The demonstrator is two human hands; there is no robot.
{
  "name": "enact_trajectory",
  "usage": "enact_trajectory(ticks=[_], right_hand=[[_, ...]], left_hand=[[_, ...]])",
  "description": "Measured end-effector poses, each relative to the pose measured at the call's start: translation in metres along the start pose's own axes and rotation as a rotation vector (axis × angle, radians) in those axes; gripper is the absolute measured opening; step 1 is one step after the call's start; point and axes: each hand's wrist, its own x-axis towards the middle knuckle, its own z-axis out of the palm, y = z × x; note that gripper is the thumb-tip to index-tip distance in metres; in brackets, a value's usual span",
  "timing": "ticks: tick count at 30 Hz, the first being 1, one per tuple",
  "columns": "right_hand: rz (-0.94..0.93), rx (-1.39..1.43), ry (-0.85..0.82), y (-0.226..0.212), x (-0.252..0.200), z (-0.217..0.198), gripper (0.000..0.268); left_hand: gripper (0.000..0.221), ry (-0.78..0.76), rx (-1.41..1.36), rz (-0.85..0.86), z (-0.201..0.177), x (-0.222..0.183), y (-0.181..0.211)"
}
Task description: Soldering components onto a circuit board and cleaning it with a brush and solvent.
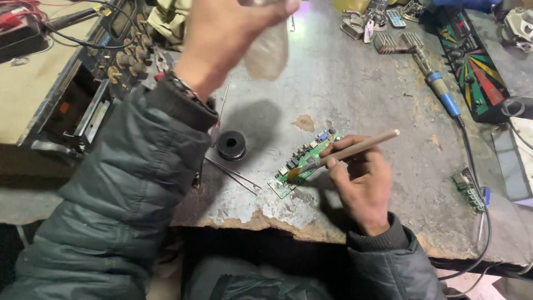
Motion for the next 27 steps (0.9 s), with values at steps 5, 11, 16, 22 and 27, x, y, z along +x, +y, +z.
enact_trajectory(ticks=[5,11,16,22,27], right_hand=[[-0.124,-0.038,-0.053,0.004,-0.003,0.000,0.022],[-0.194,-0.088,-0.041,0.005,-0.002,-0.002,0.022],[-0.142,-0.079,0.038,0.004,-0.005,-0.002,0.022],[-0.160,0.038,0.166,0.008,-0.008,-0.002,0.020],[-0.214,0.149,0.349,0.016,-0.005,0.000,0.026]], left_hand=[[0.067,-0.014,0.088,-0.219,0.043,-0.019,-0.027],[0.084,-0.198,0.203,-0.476,0.054,-0.043,-0.024],[0.107,-0.421,0.434,-0.668,0.033,-0.056,0.006],[0.030,-0.510,0.496,-0.028,0.004,-0.114,0.049],[0.079,-1.047,0.511,0.015,0.029,-0.145,0.024]])
